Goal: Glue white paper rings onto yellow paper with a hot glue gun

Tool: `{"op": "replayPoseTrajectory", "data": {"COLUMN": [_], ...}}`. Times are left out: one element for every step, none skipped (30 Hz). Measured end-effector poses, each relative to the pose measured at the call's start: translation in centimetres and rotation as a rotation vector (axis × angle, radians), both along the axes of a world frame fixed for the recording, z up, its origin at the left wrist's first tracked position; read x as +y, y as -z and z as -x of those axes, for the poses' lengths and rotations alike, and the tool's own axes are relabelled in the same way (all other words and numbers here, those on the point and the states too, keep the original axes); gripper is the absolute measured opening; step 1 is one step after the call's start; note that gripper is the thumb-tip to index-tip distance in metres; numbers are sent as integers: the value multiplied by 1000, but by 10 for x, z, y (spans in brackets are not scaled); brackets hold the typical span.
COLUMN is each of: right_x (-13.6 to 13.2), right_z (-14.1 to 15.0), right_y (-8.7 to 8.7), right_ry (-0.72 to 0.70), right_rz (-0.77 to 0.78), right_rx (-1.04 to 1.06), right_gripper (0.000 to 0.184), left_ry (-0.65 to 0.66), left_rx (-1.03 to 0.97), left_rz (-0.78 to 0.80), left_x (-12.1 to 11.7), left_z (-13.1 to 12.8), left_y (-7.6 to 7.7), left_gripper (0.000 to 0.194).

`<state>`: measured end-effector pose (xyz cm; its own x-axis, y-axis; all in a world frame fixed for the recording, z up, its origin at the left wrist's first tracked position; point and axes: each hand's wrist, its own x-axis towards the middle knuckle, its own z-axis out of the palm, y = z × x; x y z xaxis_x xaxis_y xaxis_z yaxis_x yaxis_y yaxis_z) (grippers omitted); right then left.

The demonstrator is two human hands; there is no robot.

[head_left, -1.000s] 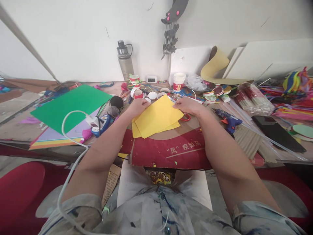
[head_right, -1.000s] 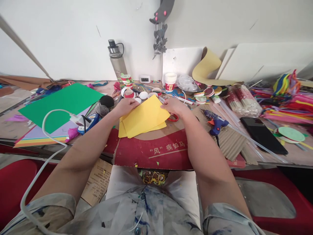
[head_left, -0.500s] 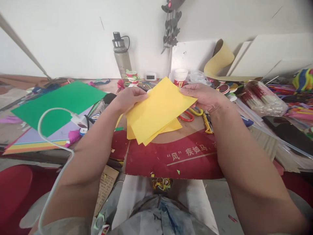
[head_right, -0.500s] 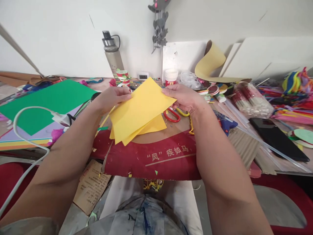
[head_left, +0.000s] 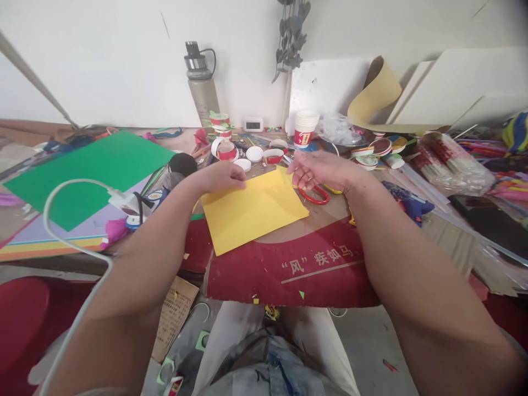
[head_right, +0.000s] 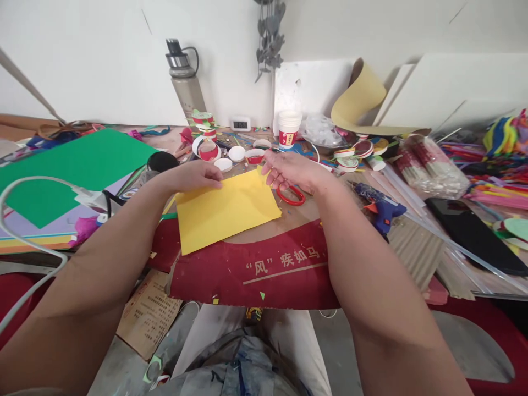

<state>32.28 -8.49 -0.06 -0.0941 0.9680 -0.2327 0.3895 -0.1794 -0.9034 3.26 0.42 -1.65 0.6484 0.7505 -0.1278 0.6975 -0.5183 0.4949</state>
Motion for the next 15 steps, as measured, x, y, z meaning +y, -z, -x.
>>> {"op": "replayPoseTrajectory", "data": {"right_x": [-1,-1,-2,-1,-1,0,1,2,2,3,3,2,2,1,1], "right_z": [3,5,8,10,12,14,15,15,16,16,15,15,15,14,14], "right_y": [1,3,5,6,8,10,12,13,14,15,15,15,15,14,14], "right_ry": [-21,-41,-54,-63,-68,-70,-67,-63,-57,-53,-47,-43,-41,-37,-32], "right_rz": [0,-9,-24,-41,-54,-62,-68,-73,-80,-90,-103,-118,-130,-141,-151], "right_rx": [-42,-79,-113,-144,-178,-213,-243,-265,-278,-282,-281,-281,-289,-304,-326], "right_gripper": [45,40,36,33,32,31,32,32,32,33,33,34,34,32,30], "left_ry": [42,93,137,170,191,196,187,170,149,128,109,94,80,69,58], "left_rx": [10,16,18,24,39,57,79,98,110,114,111,102,89,73,56], "left_rz": [-45,-94,-139,-173,-196,-206,-206,-198,-187,-173,-157,-141,-126,-113,-104], "left_x": [2,4,6,6,6,5,4,3,1,-1,-2,-4,-5,-5,-5], "left_z": [-2,-3,-5,-7,-8,-10,-11,-11,-11,-11,-11,-11,-11,-11,-11], "left_y": [3,5,6,7,8,7,7,6,5,4,2,1,1,1,2], "left_gripper": [21,20,20,19,19,20,20,21,21,21,21,20,20,19,19]}}
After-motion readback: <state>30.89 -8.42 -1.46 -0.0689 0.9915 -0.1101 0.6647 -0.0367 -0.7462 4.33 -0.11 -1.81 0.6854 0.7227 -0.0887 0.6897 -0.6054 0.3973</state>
